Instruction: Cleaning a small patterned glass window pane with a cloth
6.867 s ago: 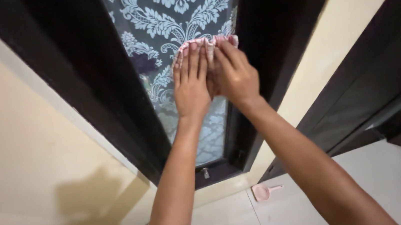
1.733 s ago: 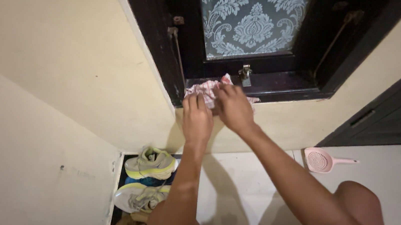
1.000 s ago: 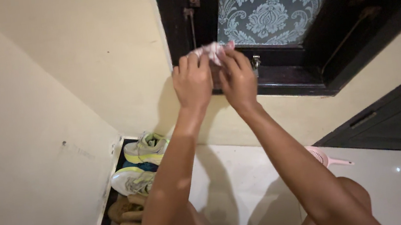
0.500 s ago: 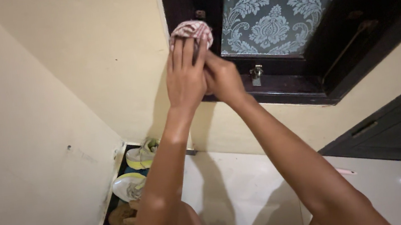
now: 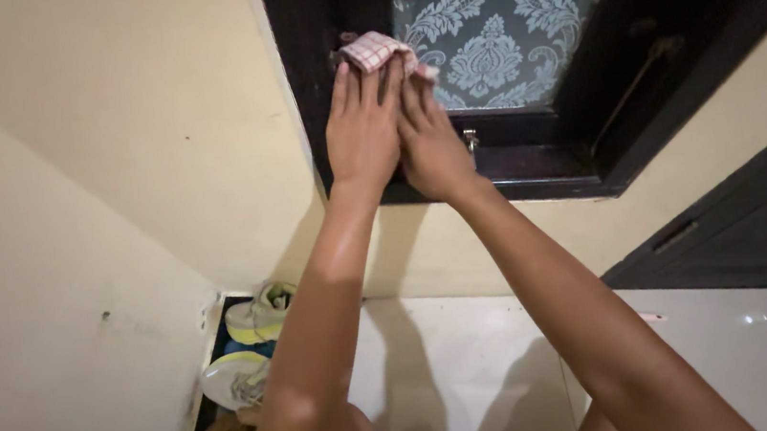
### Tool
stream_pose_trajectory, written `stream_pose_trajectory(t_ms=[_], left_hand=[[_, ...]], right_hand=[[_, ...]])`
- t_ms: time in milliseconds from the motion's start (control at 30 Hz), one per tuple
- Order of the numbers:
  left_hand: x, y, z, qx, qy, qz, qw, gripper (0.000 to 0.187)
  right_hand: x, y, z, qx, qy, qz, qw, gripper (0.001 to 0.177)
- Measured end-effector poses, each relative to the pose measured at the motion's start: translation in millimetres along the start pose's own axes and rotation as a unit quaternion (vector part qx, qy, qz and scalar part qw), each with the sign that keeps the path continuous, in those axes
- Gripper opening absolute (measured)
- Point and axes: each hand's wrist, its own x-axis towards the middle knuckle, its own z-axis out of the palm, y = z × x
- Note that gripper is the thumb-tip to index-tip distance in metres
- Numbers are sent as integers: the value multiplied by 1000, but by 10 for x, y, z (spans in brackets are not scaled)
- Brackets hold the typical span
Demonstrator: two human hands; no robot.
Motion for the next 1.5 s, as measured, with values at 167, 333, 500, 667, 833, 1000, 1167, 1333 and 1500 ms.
stream_pose_trajectory(t_ms=[167, 333, 500, 667, 833, 1000, 1167, 1333, 1500], left_hand=[[49, -4, 85, 11, -4, -16, 1000, 56], [416, -26, 163, -13, 15, -17, 1000, 52], [221, 100, 309, -6, -16, -19, 1000, 51], [-175, 349, 448, -32, 56, 25, 998, 33], [-264, 565, 687, -65, 84, 2, 994, 29], [-320, 824, 929, -110, 44, 7, 993, 40], [-88, 1102, 708, -168, 1, 67, 983, 45], [147, 1378, 533, -251, -65, 90, 962, 50], [304, 1703, 524, -339, -215, 79, 912, 50]], right_hand=[[-54, 77, 136, 34, -15, 28, 999, 80], [241, 18, -207, 35, 19, 60, 997, 89], [89, -6, -196, -72, -26, 131, 988, 87], [-335, 48, 84, -148, -58, 179, 971, 77], [-527, 238, 230, -186, -13, 162, 969, 71], [-664, 379, 26, -223, 13, 161, 961, 67], [-842, 458, -231, -183, -36, 227, 956, 72], [-1017, 545, -408, -176, 34, 258, 949, 68], [-1256, 721, -388, -169, 75, 311, 932, 71]])
